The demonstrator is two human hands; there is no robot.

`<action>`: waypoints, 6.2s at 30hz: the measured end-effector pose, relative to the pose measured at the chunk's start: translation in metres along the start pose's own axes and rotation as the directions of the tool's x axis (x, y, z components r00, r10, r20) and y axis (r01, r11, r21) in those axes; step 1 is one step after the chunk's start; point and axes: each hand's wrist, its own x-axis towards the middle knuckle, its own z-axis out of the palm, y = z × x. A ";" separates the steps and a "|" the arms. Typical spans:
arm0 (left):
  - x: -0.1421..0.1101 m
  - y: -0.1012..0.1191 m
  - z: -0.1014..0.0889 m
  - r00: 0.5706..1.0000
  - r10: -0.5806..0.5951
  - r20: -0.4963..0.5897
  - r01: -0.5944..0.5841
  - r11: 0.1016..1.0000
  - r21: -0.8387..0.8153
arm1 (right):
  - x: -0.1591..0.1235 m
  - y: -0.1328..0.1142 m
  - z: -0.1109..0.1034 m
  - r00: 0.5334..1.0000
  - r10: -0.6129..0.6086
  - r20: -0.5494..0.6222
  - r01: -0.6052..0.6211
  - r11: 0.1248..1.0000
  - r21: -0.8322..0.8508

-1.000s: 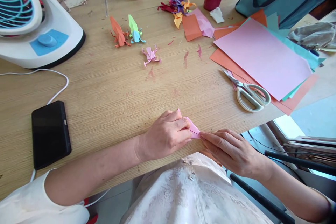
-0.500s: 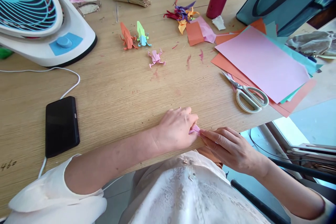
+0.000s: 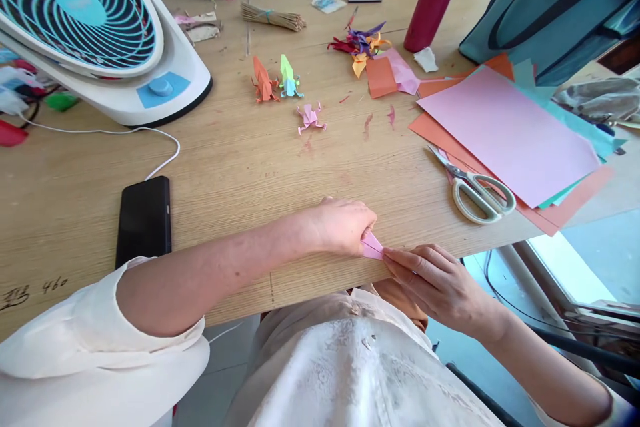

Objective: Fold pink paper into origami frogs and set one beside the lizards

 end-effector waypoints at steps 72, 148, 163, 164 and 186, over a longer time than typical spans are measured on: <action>-0.017 -0.037 0.074 0.698 0.133 -0.703 -0.240 0.969 -0.054 | -0.017 -0.023 0.017 0.978 0.186 -0.089 -0.183 0.982 0.049; 0.004 -0.019 0.027 0.898 -0.225 -0.378 -0.367 0.090 -0.926 | 0.041 -0.024 0.026 0.578 0.745 0.333 -0.667 0.196 0.718; 0.028 -0.044 0.047 0.809 -0.192 -0.556 -0.539 0.133 -0.831 | 0.071 0.003 0.009 0.498 0.867 0.016 -0.707 0.395 0.586; 0.028 -0.044 0.047 0.815 -0.184 -0.550 -0.539 0.108 -0.835 | 0.085 0.014 0.006 0.477 0.879 -0.017 -0.705 0.394 0.589; 0.036 -0.046 0.033 0.890 -0.148 -0.432 -0.449 -0.449 -0.772 | 0.142 0.085 0.066 0.334 0.942 0.002 -0.817 0.289 0.500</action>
